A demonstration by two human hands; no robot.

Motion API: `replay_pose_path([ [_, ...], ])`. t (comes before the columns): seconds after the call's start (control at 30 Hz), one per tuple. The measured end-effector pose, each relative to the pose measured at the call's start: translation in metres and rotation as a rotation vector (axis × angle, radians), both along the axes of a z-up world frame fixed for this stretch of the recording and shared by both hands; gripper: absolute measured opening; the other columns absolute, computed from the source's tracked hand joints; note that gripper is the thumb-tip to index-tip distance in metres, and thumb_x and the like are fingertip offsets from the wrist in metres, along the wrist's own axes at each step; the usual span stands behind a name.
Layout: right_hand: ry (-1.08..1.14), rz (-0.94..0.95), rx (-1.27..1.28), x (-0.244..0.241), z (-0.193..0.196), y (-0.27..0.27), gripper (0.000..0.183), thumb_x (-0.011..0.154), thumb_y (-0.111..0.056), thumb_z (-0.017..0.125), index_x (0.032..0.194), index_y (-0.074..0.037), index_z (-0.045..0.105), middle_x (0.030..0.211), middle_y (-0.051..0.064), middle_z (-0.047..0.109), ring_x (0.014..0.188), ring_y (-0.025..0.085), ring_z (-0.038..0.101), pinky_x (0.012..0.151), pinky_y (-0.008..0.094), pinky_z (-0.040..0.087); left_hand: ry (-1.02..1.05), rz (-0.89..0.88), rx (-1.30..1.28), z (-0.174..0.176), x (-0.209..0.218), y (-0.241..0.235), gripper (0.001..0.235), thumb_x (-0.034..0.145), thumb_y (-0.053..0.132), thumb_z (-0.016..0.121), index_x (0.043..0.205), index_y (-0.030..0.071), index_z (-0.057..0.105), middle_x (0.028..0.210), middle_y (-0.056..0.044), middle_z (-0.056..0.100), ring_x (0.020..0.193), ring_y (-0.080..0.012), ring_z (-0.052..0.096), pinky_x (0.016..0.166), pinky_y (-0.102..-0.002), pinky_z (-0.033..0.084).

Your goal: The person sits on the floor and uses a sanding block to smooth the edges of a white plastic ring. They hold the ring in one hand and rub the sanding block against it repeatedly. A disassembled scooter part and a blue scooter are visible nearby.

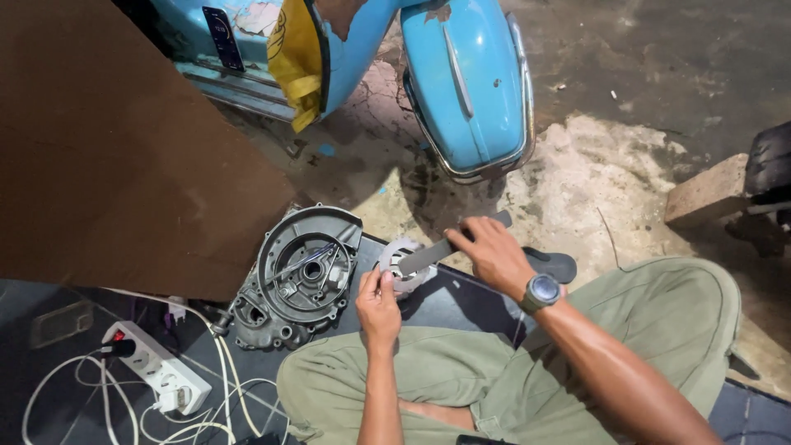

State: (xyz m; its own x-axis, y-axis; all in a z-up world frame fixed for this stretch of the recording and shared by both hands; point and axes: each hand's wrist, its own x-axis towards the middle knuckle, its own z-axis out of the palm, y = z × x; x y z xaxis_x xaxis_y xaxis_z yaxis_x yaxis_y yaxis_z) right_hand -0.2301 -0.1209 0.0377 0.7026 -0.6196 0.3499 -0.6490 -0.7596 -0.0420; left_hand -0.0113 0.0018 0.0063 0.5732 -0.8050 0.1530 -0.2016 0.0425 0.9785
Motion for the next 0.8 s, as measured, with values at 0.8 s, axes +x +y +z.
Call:
replay_pose_path([
  [0.8, -0.093, -0.035, 0.16, 0.001, 0.02, 0.014, 0.028, 0.103, -0.015, 0.047, 0.128, -0.018, 0.06, 0.11, 0.012, 0.058, 0.101, 0.036, 0.065, 0.091, 0.047, 0.053, 0.321, -0.166, 0.302, 0.026, -0.012, 0.0, 0.056, 0.096, 0.002, 0.06, 0.144, 0.003, 0.031, 0.115, -0.021, 0.064, 0.088, -0.0393, 0.077, 0.084, -0.044, 0.065],
])
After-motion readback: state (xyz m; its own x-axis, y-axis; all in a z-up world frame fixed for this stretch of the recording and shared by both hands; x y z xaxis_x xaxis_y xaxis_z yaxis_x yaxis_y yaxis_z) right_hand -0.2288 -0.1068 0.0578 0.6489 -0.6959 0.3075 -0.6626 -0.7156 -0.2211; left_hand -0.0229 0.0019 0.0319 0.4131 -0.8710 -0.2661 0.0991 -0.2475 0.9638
